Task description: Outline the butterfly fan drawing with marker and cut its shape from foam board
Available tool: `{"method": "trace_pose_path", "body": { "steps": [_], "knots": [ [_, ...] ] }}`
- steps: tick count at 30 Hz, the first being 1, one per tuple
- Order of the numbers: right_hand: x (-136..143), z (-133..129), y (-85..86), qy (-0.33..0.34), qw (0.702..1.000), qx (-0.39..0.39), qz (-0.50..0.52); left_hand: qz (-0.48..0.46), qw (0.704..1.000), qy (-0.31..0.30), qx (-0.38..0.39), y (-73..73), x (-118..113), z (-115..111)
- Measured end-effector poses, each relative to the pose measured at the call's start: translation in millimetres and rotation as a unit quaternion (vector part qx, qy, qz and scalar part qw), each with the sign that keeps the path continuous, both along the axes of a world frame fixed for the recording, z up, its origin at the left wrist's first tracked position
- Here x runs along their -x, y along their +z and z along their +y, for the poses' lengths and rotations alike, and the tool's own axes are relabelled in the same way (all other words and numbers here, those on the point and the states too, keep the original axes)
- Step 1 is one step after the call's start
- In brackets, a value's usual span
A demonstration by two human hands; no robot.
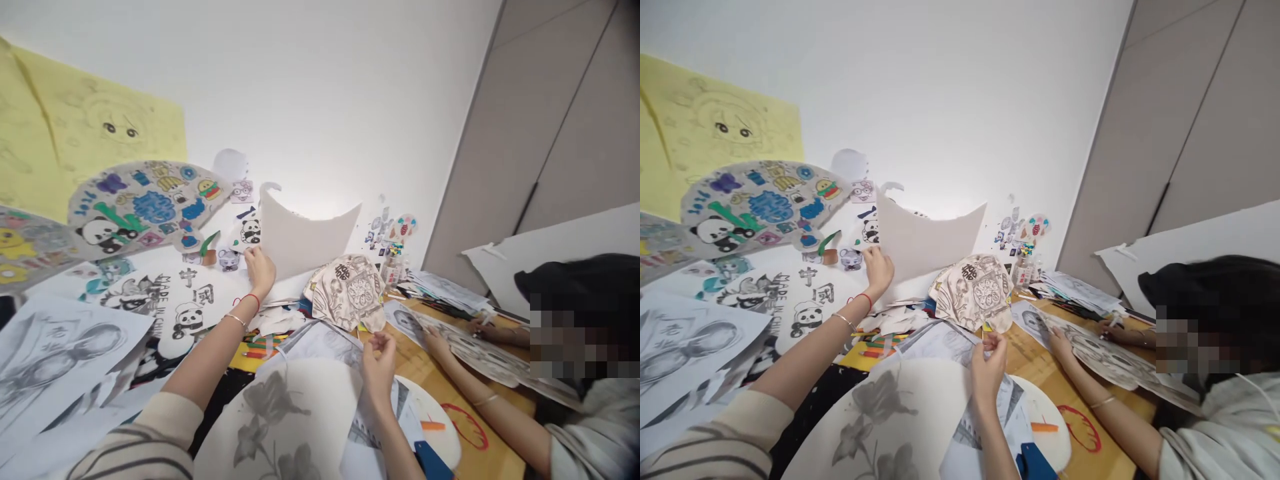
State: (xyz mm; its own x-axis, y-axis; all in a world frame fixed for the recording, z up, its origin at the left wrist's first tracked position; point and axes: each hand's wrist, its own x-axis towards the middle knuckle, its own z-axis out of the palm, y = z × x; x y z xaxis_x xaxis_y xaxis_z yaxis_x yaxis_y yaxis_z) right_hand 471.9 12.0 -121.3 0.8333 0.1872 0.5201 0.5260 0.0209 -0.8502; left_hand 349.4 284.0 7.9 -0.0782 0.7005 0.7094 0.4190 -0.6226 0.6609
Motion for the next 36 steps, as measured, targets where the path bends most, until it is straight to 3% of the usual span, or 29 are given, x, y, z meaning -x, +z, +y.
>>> {"method": "trace_pose_path", "body": {
  "steps": [6, 16, 26, 36],
  "knots": [
    [1.6, -2.4, 4.0, 0.012, 1.000, 0.002, 0.011, 0.062, 0.996, 0.006, 0.056, -10.8, -11.8, 4.8],
    [-5.8, -1.1, 0.7, 0.007, 1.000, -0.018, 0.020, 0.174, 0.982, -0.041, 0.063, 0.4, -35.4, 17.2],
    [-12.4, -2.3, 0.3, 0.007, 0.999, -0.038, 0.030, 0.211, 0.975, -0.064, 0.039, -22.4, -64.1, 12.0],
    [-9.3, 1.3, -7.3, 0.023, 1.000, -0.003, 0.018, 0.201, 0.974, -0.095, 0.035, -38.3, -70.6, 10.9]
  ]
}}
